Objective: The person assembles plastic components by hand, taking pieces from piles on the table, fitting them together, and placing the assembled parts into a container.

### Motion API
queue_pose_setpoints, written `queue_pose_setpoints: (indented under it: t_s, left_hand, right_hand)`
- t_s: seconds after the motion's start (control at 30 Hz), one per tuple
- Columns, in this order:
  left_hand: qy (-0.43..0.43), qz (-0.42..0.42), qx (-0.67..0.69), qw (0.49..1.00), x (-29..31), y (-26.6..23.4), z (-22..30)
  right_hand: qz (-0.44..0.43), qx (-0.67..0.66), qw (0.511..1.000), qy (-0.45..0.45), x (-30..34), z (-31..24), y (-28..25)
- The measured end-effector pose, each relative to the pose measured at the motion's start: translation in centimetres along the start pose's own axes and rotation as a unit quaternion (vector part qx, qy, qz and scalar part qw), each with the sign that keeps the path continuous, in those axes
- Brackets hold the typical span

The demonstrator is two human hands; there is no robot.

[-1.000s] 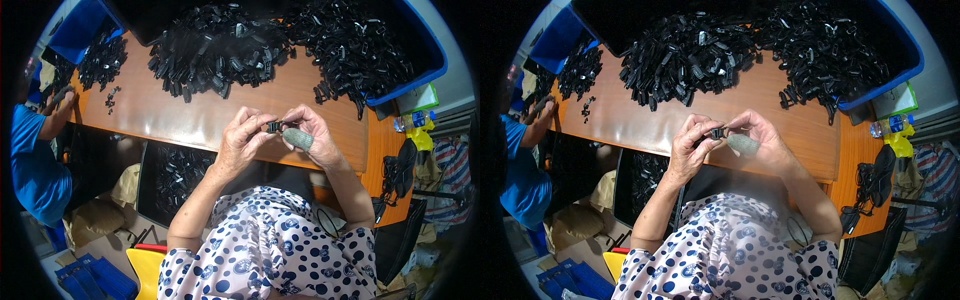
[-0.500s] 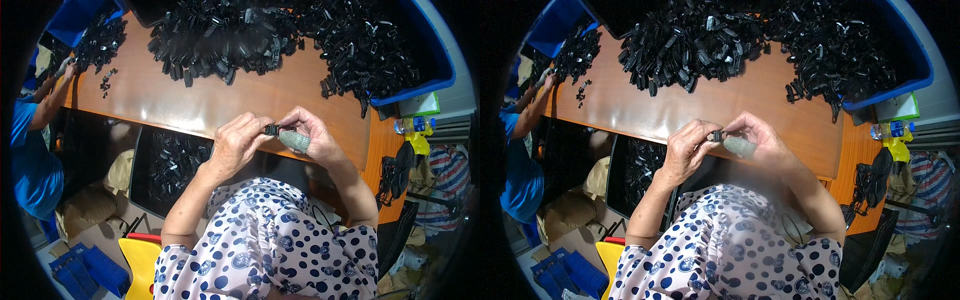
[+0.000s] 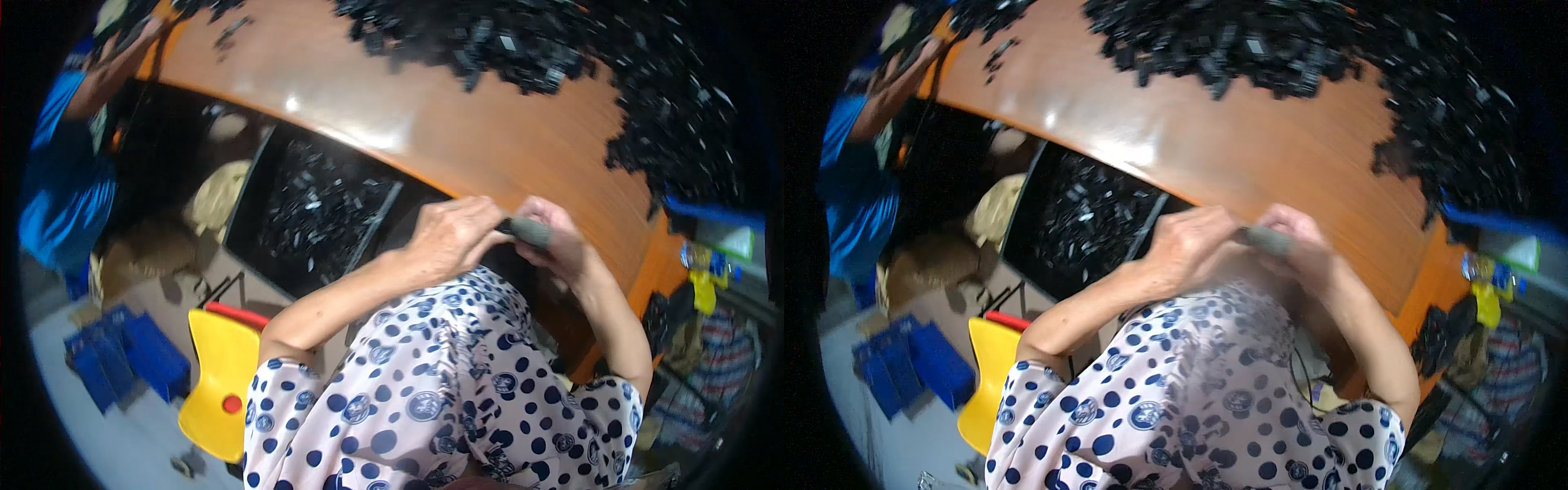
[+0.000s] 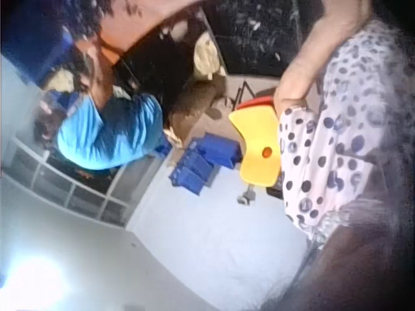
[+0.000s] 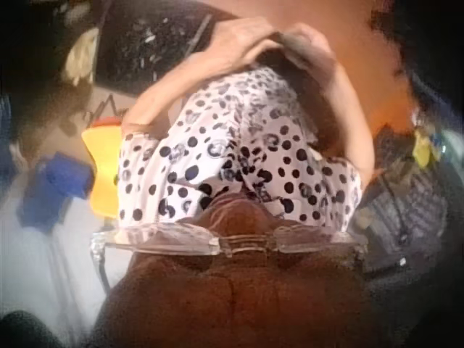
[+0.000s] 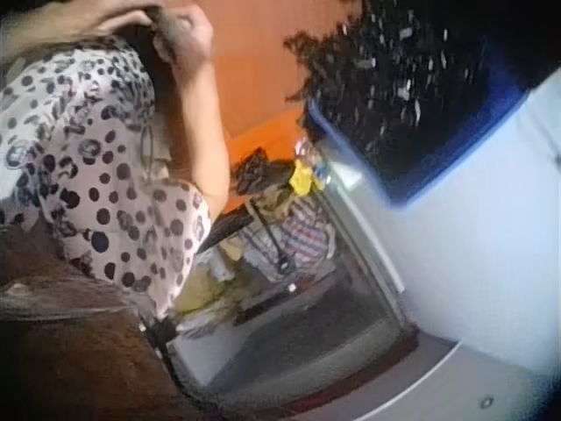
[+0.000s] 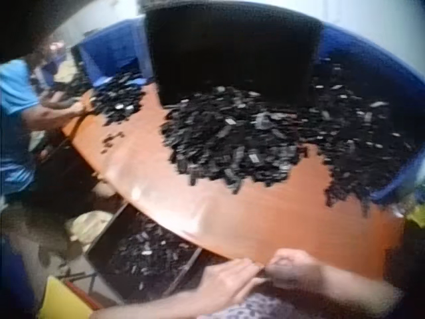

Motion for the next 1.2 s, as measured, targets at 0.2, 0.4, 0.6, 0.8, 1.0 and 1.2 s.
queue_pose_setpoints:
  t_s: [0.2,0.4,0.6,0.8,1.0,1.2]
  left_hand:
    - [-0.159,0.054,0.139,0.976,0.6,-1.5,-3.0]
    - [-0.233,0.113,0.376,0.890,3.8,-1.6,-6.5]
    - [-0.272,0.082,0.304,0.909,5.8,-2.8,-8.2]
    - [-0.433,0.169,0.334,0.820,11.5,-6.6,-10.9]
    - [-0.297,0.086,-0.141,0.940,9.7,-15.2,-10.1]
    - [-0.114,0.067,-0.283,0.950,-0.9,-10.7,-7.9]
  right_hand:
    - [-0.001,-0.010,0.997,-0.070,-0.8,-2.8,4.7]
    - [-0.134,-0.002,0.986,-0.096,-2.2,-4.1,9.2]
    - [-0.146,-0.043,0.981,-0.120,-4.0,-1.5,11.5]
    - [-0.260,0.032,0.964,-0.048,-5.3,-0.8,17.4]
    - [-0.254,0.102,0.952,-0.136,-5.0,-1.6,16.2]
    - [-0.045,0.077,0.992,-0.095,-4.8,-1.5,6.5]
Point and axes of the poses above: each hand's wrist, its own x-axis away from the middle knuckle, its own y-axis out of the palm, z = x × y, the point moved 9 cm from there along -x, towards the middle knuckle, and after that the axes turned 8 degrees about z, right-handed, at the moved point
